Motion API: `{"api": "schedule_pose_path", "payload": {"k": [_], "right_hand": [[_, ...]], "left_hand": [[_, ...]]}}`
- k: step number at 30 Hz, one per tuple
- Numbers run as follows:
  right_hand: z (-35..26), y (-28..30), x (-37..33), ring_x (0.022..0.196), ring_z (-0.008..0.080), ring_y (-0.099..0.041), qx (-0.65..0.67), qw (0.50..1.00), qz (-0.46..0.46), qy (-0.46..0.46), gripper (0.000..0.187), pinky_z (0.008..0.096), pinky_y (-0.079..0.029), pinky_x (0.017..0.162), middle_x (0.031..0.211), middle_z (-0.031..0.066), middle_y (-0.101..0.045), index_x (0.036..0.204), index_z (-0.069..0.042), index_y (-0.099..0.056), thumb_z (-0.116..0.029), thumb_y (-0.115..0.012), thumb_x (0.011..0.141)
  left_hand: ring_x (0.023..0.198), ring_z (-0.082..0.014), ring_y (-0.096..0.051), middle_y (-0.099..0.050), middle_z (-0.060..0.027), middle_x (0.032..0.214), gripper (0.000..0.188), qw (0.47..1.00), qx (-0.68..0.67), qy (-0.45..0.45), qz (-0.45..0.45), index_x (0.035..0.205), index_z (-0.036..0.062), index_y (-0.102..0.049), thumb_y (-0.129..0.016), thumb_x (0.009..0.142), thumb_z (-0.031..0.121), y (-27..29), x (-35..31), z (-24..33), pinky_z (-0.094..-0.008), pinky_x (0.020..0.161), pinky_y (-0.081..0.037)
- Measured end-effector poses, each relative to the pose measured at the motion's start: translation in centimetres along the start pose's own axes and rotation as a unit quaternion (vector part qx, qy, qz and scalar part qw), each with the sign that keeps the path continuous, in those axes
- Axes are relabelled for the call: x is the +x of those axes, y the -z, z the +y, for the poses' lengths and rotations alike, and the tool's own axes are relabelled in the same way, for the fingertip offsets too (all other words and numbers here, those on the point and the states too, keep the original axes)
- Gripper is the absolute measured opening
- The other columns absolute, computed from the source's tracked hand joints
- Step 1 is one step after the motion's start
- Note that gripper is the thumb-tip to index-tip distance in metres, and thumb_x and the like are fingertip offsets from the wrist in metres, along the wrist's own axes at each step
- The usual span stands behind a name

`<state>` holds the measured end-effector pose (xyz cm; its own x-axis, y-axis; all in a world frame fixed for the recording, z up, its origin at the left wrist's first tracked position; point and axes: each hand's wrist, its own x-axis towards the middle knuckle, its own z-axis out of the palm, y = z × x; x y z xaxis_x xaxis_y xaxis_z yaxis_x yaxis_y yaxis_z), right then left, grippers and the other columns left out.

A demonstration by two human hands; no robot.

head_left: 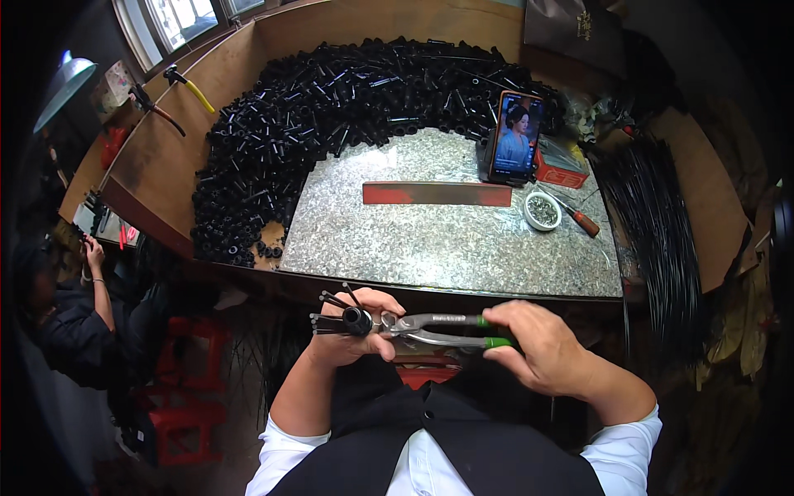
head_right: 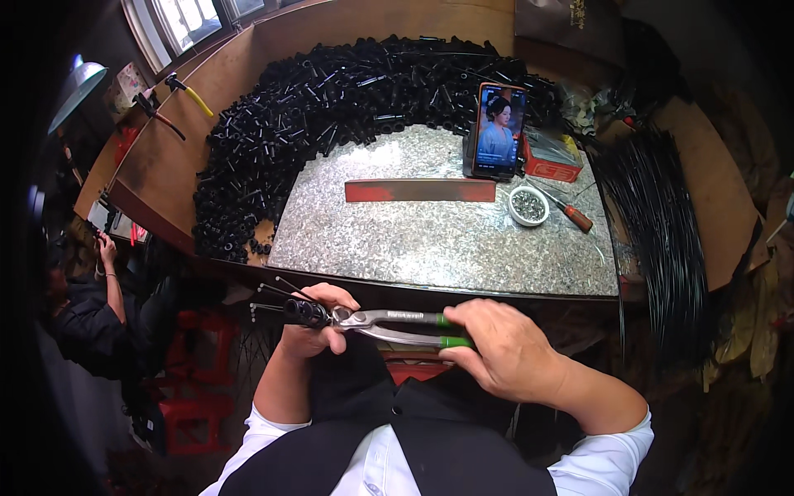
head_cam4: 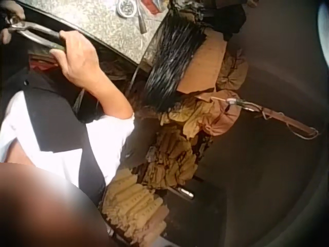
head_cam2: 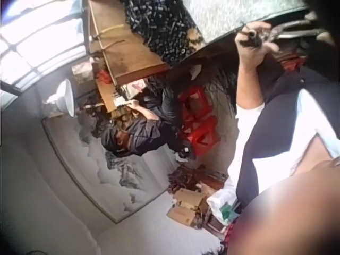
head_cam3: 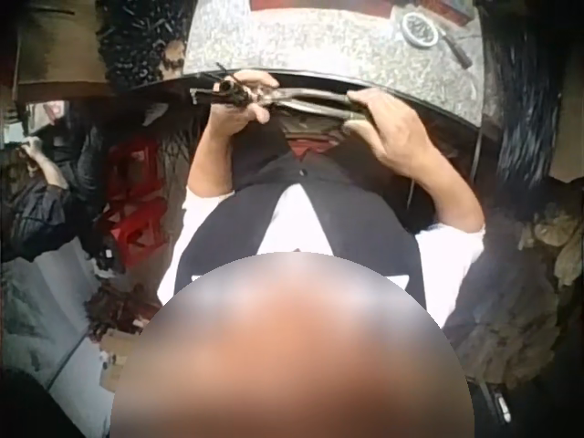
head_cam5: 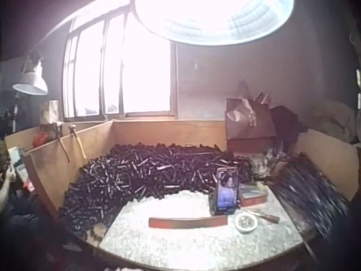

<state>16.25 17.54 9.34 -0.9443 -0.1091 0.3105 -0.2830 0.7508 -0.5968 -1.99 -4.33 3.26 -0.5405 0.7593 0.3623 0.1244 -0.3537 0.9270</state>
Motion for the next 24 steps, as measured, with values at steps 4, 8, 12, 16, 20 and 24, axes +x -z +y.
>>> {"api": "schedule_pose_path", "payload": {"k": [4, 8, 12, 16, 20, 24], "right_hand": [[-0.6, 1.2, 0.6, 0.061, 0.0206, -0.062, 0.354, 0.833, -0.281, -0.320, 0.020, 0.0315, -0.049, 0.059, 0.073, 0.0112, -0.061, 0.094, -0.001, -0.055, -0.020, -0.056, 0.093], [-1.0, 1.0, 0.1, 0.059, 0.0167, -0.061, 0.181, 0.936, -0.233, -0.193, 0.043, 0.0302, -0.048, 0.055, 0.072, 0.0106, -0.061, 0.107, -0.002, -0.049, -0.021, -0.075, 0.080], [0.3, -0.4, 0.1, 0.075, 0.0305, -0.060, -0.173, 0.979, 0.063, 0.092, 0.055, 0.0369, -0.050, 0.067, 0.100, 0.0175, -0.057, 0.110, 0.005, -0.044, -0.021, -0.075, 0.073], [1.2, 0.3, 0.5, 0.074, 0.0269, -0.065, 0.113, 0.981, -0.132, -0.082, 0.033, 0.0342, -0.053, 0.068, 0.090, 0.0183, -0.064, 0.105, 0.006, -0.055, -0.019, -0.064, 0.084], [2.8, 0.2, 0.0, 0.063, 0.0166, -0.065, 0.476, 0.702, -0.379, -0.371, 0.018, 0.0272, -0.053, 0.061, 0.075, 0.0114, -0.065, 0.093, 0.003, -0.057, -0.013, -0.063, 0.086], [1.4, -0.7, 0.7, 0.064, 0.0234, -0.062, 0.076, 0.962, -0.221, -0.139, 0.048, 0.0340, -0.048, 0.058, 0.074, 0.0112, -0.058, 0.105, -0.002, -0.050, -0.008, -0.078, 0.067]], "left_hand": [[0.077, -0.0123, -0.063, -0.067, -0.0128, 0.101, 0.049, 0.985, -0.103, -0.094, -0.101, 0.095, -0.0013, -0.066, -0.088, 0.055, 0.017, 0.6, 0.0, -1.4, -0.0256, 0.066, -0.050], [0.076, -0.0104, -0.062, -0.069, -0.0084, 0.091, 0.050, 0.993, -0.047, -0.025, -0.107, 0.098, -0.0019, -0.067, -0.088, 0.056, 0.017, 0.2, 0.7, 0.0, -0.0236, 0.064, -0.049], [0.071, -0.0082, -0.055, -0.067, -0.0069, 0.091, 0.053, 0.998, -0.027, -0.032, -0.046, 0.099, -0.0018, -0.066, -0.088, 0.056, 0.019, 0.7, 0.5, -0.5, -0.0247, 0.062, -0.046], [0.077, -0.0111, -0.061, -0.067, -0.0058, 0.089, 0.069, 0.998, -0.017, 0.038, -0.049, 0.099, 0.0002, -0.067, -0.083, 0.048, 0.044, 1.0, 0.5, 0.6, -0.0235, 0.065, -0.047], [0.076, -0.0148, -0.064, -0.068, -0.0089, 0.088, 0.053, 0.987, -0.035, 0.093, -0.128, 0.094, -0.0003, -0.068, -0.090, 0.054, 0.027, 0.1, 0.8, 0.5, -0.0268, 0.066, -0.050], [0.079, -0.0146, -0.063, -0.067, -0.0091, 0.090, 0.048, 0.994, -0.034, 0.061, -0.086, 0.094, -0.0012, -0.067, -0.088, 0.059, 0.024, -0.3, 0.5, -0.1, -0.0271, 0.068, -0.051]]}}
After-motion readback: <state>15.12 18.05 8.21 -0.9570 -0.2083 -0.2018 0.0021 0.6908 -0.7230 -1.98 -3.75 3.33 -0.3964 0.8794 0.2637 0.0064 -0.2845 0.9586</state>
